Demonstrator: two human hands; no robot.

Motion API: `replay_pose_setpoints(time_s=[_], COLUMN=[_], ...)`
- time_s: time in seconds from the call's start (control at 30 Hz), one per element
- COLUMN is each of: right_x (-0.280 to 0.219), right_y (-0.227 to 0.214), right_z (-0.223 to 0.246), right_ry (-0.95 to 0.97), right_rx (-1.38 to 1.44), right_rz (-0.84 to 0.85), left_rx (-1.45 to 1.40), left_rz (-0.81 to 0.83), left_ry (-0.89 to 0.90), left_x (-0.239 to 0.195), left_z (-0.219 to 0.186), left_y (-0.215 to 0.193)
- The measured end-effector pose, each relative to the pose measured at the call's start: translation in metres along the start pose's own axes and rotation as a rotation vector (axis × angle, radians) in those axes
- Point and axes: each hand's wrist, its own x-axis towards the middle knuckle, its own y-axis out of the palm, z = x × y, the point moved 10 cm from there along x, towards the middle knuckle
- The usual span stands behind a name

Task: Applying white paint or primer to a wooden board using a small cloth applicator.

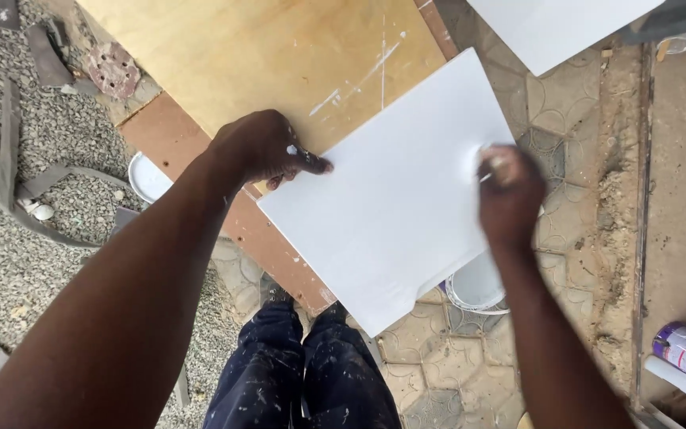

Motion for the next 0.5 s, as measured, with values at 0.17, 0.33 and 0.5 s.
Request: replay_pose_setpoints(time_s=[0.17,0.33,0.5], right_x=[-0.118,-0.103,-0.007], right_y=[0.068,0.071,0.019], right_z=[0.203,0.192,0.005], right_ry=[-0.068,-0.063,-0.095], right_rx=[0.188,0.23,-0.117], right_rz=[0.24,0.378,0.062], left_rx=[-0.02,-0.016,0.01], left_rz=[-0.007,0.005,0.017], left_ry=[0.021,0.034,-0.002], left_x=[-0.001,0.0,-0.004], left_z=[-0.001,-0.004,-0.002], left_y=[-0.004,-0.002,0.0])
